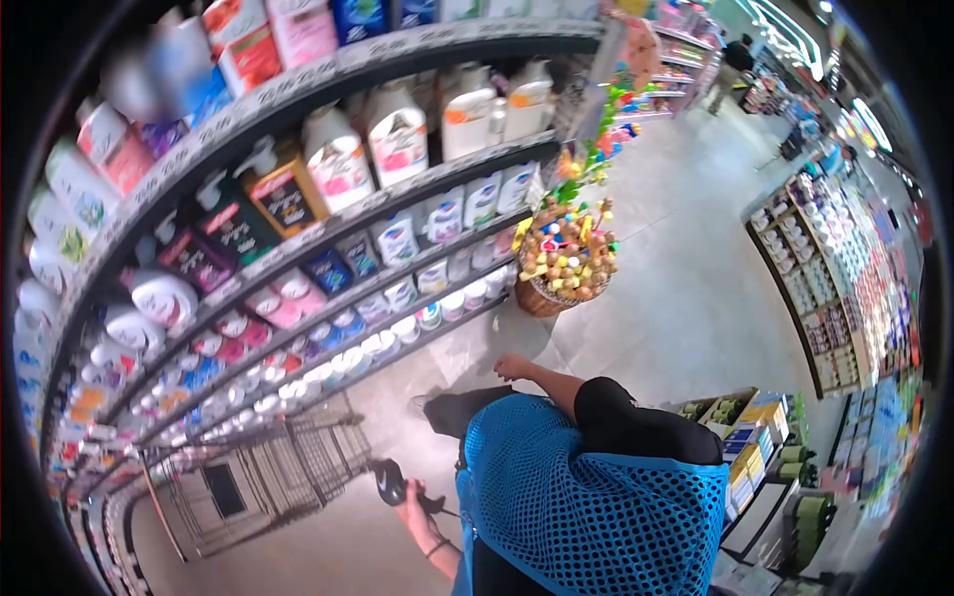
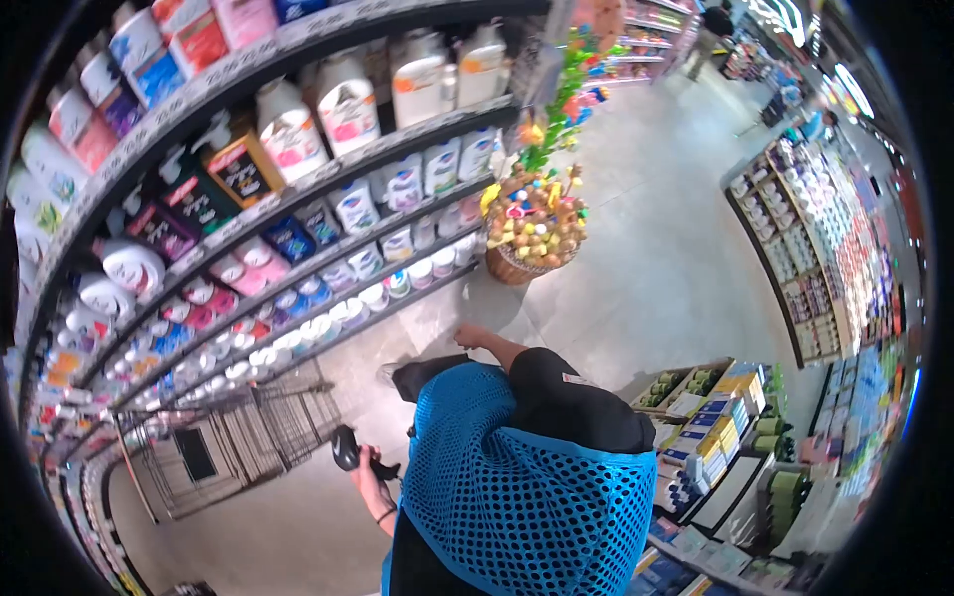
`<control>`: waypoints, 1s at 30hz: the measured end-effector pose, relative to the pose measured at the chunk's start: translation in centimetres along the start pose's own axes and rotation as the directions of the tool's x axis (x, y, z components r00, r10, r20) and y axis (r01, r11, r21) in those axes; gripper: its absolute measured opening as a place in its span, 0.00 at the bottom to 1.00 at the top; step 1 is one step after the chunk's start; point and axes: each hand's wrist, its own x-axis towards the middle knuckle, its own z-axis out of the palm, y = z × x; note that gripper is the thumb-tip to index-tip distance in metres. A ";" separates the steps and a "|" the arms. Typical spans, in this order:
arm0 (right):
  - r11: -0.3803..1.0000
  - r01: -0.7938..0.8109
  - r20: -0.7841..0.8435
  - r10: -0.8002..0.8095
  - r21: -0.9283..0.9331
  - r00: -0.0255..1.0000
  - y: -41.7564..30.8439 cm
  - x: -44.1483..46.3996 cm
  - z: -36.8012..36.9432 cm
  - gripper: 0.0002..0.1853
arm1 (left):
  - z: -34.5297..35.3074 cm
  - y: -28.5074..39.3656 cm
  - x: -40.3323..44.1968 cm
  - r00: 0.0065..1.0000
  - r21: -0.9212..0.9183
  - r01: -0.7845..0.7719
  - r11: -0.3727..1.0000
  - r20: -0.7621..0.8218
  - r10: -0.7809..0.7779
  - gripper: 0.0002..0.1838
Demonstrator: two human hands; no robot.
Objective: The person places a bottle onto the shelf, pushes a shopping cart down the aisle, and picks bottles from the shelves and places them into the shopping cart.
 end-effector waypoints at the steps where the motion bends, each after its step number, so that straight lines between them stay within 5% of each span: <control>1: 1.000 0.003 -0.027 -0.002 0.010 1.000 0.7 0.3 -1.1 0.17 | 0.6 -0.3 -0.6 0.999 0.022 0.045 0.999 0.005 -0.045 0.19; 4: 0.920 0.391 -0.215 -0.381 0.006 0.899 2.1 0.6 -3.7 0.16 | 2.1 -1.1 -0.8 0.995 0.126 0.095 0.988 0.011 -0.097 0.15; 6: 0.895 0.193 -0.302 -0.069 0.403 0.951 -0.7 -0.6 -6.8 0.12 | 3.1 -1.3 0.0 0.997 0.160 0.060 0.985 0.045 -0.068 0.15; 8: 0.881 0.446 -0.535 -0.303 0.159 0.788 -0.4 0.0 -9.2 0.10 | 4.6 -0.6 0.0 0.997 0.189 0.021 0.982 0.074 -0.035 0.15; 10: 0.827 0.506 -0.711 -0.509 -0.246 0.486 -1.6 1.0 -12.4 0.08 | 6.5 0.5 0.0 0.997 0.247 -0.022 0.969 0.079 0.003 0.16; 12: 0.764 0.632 -0.762 -0.484 -0.128 0.430 -4.6 -1.1 -17.6 0.09 | 8.8 1.2 0.3 0.997 0.259 -0.042 0.965 0.075 0.023 0.17; 14: 0.825 0.551 -0.864 -0.365 -0.127 0.348 -6.6 0.8 -22.3 0.16 | 10.0 0.5 1.7 0.997 0.281 -0.064 0.958 0.050 0.052 0.17; 17: 0.703 0.700 -0.876 -0.253 0.125 0.411 -12.7 -2.1 -30.2 0.18 | 14.3 0.2 2.3 0.997 0.255 -0.057 0.965 0.056 0.044 0.16; 19: 0.706 0.705 -0.937 -0.285 -0.064 0.201 -15.0 -2.7 -34.6 0.19 | 17.4 -1.0 3.4 0.995 0.235 -0.069 0.969 0.089 0.049 0.16; 28: 0.816 0.484 -0.884 -0.438 -0.316 0.161 -14.3 8.4 -40.9 0.27 | 34.2 -2.8 0.6 0.983 0.328 -0.122 0.937 0.171 0.069 0.16; 30: 0.836 0.445 -0.861 -0.454 -0.323 0.229 -14.5 11.9 -42.0 0.25 | 34.9 -4.0 0.8 0.987 0.313 -0.123 0.942 0.134 0.085 0.16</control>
